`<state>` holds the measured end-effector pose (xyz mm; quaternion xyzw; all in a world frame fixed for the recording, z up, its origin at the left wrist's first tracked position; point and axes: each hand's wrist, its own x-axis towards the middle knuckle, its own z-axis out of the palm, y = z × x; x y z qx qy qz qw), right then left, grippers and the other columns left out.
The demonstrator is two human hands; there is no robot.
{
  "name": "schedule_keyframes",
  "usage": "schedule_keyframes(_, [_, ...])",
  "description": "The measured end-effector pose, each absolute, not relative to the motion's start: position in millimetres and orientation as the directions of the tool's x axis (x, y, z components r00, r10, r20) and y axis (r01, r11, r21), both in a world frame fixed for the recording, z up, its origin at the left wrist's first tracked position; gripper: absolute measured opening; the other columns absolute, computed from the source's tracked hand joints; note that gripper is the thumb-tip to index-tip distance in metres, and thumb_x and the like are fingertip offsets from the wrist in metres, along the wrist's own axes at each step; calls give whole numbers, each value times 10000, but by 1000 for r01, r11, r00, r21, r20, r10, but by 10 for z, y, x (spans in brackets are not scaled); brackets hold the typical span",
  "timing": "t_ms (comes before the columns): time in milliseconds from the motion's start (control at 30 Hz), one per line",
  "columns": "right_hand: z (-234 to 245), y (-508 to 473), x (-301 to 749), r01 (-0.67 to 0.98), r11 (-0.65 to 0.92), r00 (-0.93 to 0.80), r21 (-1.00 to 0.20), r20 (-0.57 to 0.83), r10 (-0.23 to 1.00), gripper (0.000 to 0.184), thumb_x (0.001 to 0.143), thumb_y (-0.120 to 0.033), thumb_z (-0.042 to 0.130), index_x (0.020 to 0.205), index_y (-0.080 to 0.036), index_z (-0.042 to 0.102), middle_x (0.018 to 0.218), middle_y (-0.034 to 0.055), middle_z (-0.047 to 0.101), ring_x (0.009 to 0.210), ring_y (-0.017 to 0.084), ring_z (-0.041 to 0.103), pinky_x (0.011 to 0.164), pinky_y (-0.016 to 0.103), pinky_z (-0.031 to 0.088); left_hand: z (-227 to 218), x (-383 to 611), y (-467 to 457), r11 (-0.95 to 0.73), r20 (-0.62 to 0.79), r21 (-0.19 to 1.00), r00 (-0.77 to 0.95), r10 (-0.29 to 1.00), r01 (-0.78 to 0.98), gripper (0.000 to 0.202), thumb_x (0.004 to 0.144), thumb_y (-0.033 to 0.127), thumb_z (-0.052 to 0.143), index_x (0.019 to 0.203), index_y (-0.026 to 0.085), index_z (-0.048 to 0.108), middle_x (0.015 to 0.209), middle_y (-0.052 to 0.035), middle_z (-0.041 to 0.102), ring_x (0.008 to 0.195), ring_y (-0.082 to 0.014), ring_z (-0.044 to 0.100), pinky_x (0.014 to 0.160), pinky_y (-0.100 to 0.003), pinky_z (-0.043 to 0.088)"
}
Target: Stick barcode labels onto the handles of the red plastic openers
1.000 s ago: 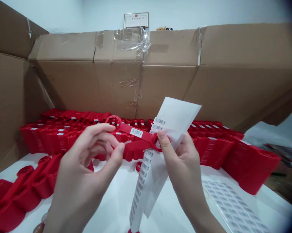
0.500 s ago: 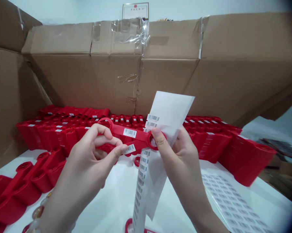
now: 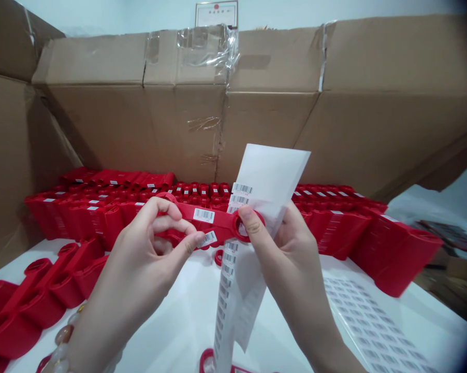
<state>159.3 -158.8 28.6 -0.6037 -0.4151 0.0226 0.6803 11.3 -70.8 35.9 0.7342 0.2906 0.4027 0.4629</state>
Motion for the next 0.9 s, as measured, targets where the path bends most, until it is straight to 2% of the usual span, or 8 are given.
schedule_keyframes(233, [263, -1588, 1598, 467, 295, 648, -833, 550, 526, 233, 889, -445, 680, 1028, -265, 632, 956, -30, 717, 863, 129, 681, 712, 198, 546, 378, 120, -730, -395, 296, 914, 513, 806, 94, 396, 812, 466, 716, 924, 237, 414, 857, 43, 670, 404, -26, 376, 326, -116, 286])
schedule_keyframes(433, [268, -1577, 1587, 464, 301, 648, -833, 551, 526, 233, 887, -440, 684, 1029, -261, 637, 954, -27, 716, 867, 132, 694, 704, 194, 555, 336, 131, -732, -428, 333, 900, 493, 804, 89, 345, 839, 445, 688, 948, 251, 425, 844, 51, 665, 413, -42, 406, 335, -129, 309])
schedule_keyframes(600, [286, -1608, 1569, 515, 308, 623, -800, 596, 507, 203, 898, -417, 680, 1043, -278, 651, 979, -43, 704, 917, 96, 689, 731, 119, 548, 276, 121, -739, -472, 372, 876, 482, 793, 100, 324, 839, 442, 685, 972, 270, 445, 841, 50, 662, 467, -88, 495, 336, -150, 347])
schedule_keyframes(900, [313, -1626, 1522, 536, 301, 633, -788, 612, 474, 209, 885, -421, 692, 1009, -258, 650, 898, -22, 707, 795, 94, 678, 637, 128, 540, 260, 156, -734, -511, 407, 853, 476, 780, 107, 343, 850, 455, 675, 946, 264, 407, 767, 70, 628, 410, -80, 470, 355, -177, 370])
